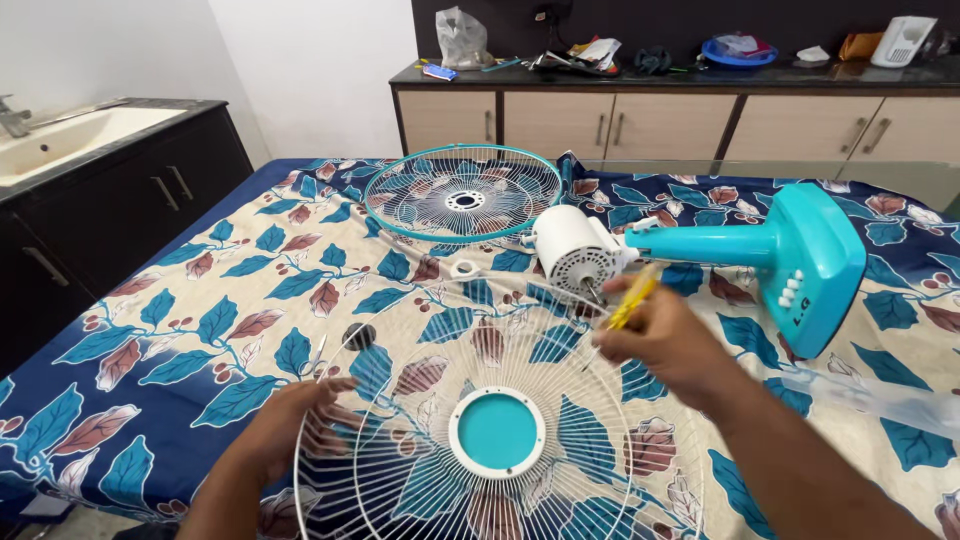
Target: The person disassembles a teal LG table fan on a floral tablecloth. They remove the front grille, unscrew and remove the fan blades, detach the rear grille, and use a screwdriver to loosen screws on the motor housing. The fan parts are laid out on the table.
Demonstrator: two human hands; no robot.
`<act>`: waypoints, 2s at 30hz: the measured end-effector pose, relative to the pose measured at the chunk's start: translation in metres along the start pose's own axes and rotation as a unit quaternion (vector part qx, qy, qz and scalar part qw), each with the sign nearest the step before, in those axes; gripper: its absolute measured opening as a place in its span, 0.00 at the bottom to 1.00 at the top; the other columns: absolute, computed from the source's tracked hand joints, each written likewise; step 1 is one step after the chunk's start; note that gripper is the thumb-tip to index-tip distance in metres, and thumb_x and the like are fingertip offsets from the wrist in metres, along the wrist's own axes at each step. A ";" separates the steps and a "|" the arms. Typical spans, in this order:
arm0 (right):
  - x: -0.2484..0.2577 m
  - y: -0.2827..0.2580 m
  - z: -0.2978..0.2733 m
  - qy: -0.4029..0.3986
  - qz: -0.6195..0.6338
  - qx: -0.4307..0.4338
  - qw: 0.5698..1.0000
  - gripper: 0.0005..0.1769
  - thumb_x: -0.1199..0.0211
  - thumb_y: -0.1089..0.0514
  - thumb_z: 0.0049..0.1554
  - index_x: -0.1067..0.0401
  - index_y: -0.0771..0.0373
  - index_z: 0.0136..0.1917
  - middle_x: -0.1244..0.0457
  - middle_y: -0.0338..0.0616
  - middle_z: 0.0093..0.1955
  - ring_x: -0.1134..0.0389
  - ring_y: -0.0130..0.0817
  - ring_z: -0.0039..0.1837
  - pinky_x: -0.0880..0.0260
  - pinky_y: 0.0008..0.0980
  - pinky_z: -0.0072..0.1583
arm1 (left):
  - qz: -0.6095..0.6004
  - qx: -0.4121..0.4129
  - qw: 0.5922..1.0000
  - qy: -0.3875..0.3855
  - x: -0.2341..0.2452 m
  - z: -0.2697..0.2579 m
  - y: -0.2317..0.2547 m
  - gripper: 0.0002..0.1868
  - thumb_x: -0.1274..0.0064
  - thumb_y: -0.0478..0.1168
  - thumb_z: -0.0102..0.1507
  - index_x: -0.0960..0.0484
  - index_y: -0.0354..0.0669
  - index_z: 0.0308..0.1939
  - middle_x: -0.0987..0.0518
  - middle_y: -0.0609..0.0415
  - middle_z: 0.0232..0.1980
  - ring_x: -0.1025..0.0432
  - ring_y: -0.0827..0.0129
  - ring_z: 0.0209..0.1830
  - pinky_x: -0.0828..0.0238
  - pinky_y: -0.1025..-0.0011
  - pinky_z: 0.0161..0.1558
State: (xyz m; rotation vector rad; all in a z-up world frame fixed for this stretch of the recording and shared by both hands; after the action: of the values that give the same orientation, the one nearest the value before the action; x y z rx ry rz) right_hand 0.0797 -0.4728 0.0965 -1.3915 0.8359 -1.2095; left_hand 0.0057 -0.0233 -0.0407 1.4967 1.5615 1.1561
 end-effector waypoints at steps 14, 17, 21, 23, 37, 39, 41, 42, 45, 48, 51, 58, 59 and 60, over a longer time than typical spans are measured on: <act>-0.143 0.021 -0.007 -0.277 -0.206 -0.025 0.938 0.23 0.34 0.56 0.57 0.37 0.59 0.63 0.27 0.51 0.48 0.23 0.36 0.50 0.23 0.37 0.54 | 0.435 -0.278 0.856 -0.034 -0.133 -0.063 0.102 0.32 0.33 0.51 0.54 0.19 0.51 0.62 0.22 0.53 0.66 0.29 0.59 0.66 0.34 0.62 0.67; -0.157 0.035 -0.006 -0.331 -0.243 0.012 0.912 0.20 0.30 0.55 0.57 0.33 0.62 0.58 0.29 0.48 0.54 0.24 0.34 0.56 0.25 0.34 0.62 | 0.554 -0.237 0.787 -0.129 -0.180 -0.063 0.074 0.42 0.29 0.54 0.52 0.26 0.53 0.68 0.36 0.49 0.76 0.44 0.51 0.76 0.47 0.54 0.72; -0.160 0.054 -0.009 -0.356 -0.189 -0.017 0.915 0.21 0.33 0.59 0.57 0.35 0.61 0.61 0.29 0.47 0.54 0.25 0.33 0.57 0.25 0.35 0.61 | 0.582 -0.255 0.752 -0.175 -0.195 -0.060 0.062 0.50 0.29 0.61 0.51 0.33 0.47 0.71 0.45 0.43 0.79 0.51 0.45 0.79 0.51 0.48 0.72; -0.160 0.060 -0.012 -0.358 -0.141 -0.034 0.922 0.20 0.36 0.62 0.57 0.36 0.61 0.61 0.29 0.47 0.53 0.24 0.32 0.56 0.24 0.35 0.60 | 0.571 -0.249 0.763 -0.171 -0.191 -0.058 0.059 0.50 0.29 0.62 0.50 0.31 0.49 0.71 0.45 0.45 0.79 0.48 0.46 0.78 0.49 0.50 0.72; -0.163 0.053 -0.018 -0.349 -0.110 -0.030 0.930 0.18 0.39 0.64 0.59 0.38 0.61 0.62 0.29 0.46 0.53 0.23 0.30 0.51 0.20 0.32 0.55 | 0.548 -0.228 0.788 -0.164 -0.188 -0.057 0.059 0.48 0.29 0.62 0.49 0.28 0.50 0.68 0.44 0.48 0.79 0.45 0.48 0.77 0.49 0.52 0.72; -0.164 0.050 -0.021 -0.354 -0.120 -0.015 0.927 0.19 0.38 0.64 0.59 0.38 0.61 0.62 0.28 0.46 0.53 0.23 0.30 0.52 0.20 0.32 0.56 | 0.506 -0.233 0.814 -0.163 -0.188 -0.059 0.065 0.46 0.31 0.59 0.52 0.30 0.47 0.69 0.41 0.46 0.77 0.44 0.49 0.76 0.48 0.54 0.72; -0.163 0.049 -0.022 -0.362 -0.143 0.007 0.921 0.20 0.36 0.63 0.58 0.37 0.61 0.62 0.28 0.47 0.52 0.24 0.31 0.52 0.21 0.33 0.57 | 0.417 -0.243 0.861 -0.158 -0.188 -0.060 0.077 0.43 0.33 0.54 0.56 0.33 0.42 0.70 0.34 0.43 0.73 0.40 0.52 0.75 0.46 0.59 0.72; -0.162 0.052 -0.021 -0.361 -0.124 -0.016 0.924 0.20 0.36 0.64 0.57 0.36 0.61 0.62 0.28 0.45 0.52 0.24 0.30 0.53 0.21 0.33 0.57 | 0.340 -0.273 0.881 -0.182 -0.190 -0.066 0.086 0.40 0.37 0.50 0.59 0.33 0.41 0.71 0.30 0.44 0.71 0.37 0.54 0.74 0.43 0.60 0.71; -0.159 0.061 -0.018 -0.360 -0.106 -0.047 0.926 0.18 0.33 0.64 0.56 0.32 0.61 0.58 0.28 0.43 0.49 0.24 0.29 0.52 0.21 0.32 0.56 | 0.160 -0.318 0.906 -0.229 -0.194 -0.081 0.104 0.30 0.48 0.40 0.66 0.32 0.40 0.72 0.21 0.46 0.65 0.26 0.60 0.67 0.33 0.64 0.67; -0.157 0.068 -0.017 -0.369 -0.139 -0.024 0.918 0.10 0.31 0.63 0.56 0.27 0.63 0.51 0.27 0.42 0.45 0.24 0.26 0.49 0.23 0.28 0.54 | 0.145 -0.299 0.918 -0.216 -0.200 -0.082 0.105 0.23 0.51 0.36 0.66 0.24 0.41 0.66 0.14 0.50 0.57 0.19 0.63 0.58 0.24 0.67 0.60; -0.159 0.076 -0.018 -0.391 -0.095 -0.032 0.915 0.06 0.31 0.62 0.56 0.24 0.64 0.47 0.28 0.39 0.43 0.25 0.23 0.46 0.23 0.26 0.51 | 0.211 -0.339 0.899 -0.180 -0.202 -0.085 0.110 0.16 0.44 0.35 0.63 0.15 0.42 0.56 0.13 0.50 0.50 0.18 0.62 0.52 0.22 0.66 0.55; -0.159 0.077 -0.023 -0.429 -0.071 -0.043 0.900 0.07 0.30 0.60 0.58 0.24 0.64 0.47 0.28 0.39 0.43 0.27 0.22 0.45 0.25 0.26 0.48 | 0.275 -0.421 0.850 -0.159 -0.208 -0.100 0.113 0.13 0.32 0.41 0.58 0.19 0.43 0.41 0.19 0.51 0.40 0.23 0.58 0.43 0.28 0.63 0.45; -0.160 0.074 -0.024 -0.437 -0.067 -0.037 0.896 0.08 0.29 0.60 0.57 0.24 0.64 0.48 0.28 0.38 0.44 0.27 0.21 0.46 0.24 0.25 0.49 | 0.280 -0.412 0.853 -0.155 -0.207 -0.099 0.112 0.14 0.31 0.43 0.58 0.20 0.43 0.38 0.21 0.51 0.40 0.24 0.58 0.42 0.28 0.63 0.44; -0.161 0.065 -0.025 -0.437 -0.064 -0.001 0.897 0.12 0.27 0.61 0.52 0.25 0.63 0.49 0.29 0.36 0.45 0.27 0.21 0.47 0.24 0.26 0.50 | 0.286 -0.409 0.855 -0.141 -0.206 -0.099 0.111 0.15 0.31 0.43 0.57 0.22 0.42 0.37 0.22 0.51 0.39 0.24 0.57 0.41 0.28 0.64 0.43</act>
State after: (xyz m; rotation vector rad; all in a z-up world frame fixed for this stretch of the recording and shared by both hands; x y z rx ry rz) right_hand 0.0250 -0.3397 -0.0042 -1.7828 0.1052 -0.5415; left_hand -0.0187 -0.2468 0.0777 1.4317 0.2911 1.5603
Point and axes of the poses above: each hand's wrist, its own z-axis towards the middle knuckle, its own x-axis out of the back of the hand, y = z × x, the point moved 9 cm from there along z, towards the middle knuckle
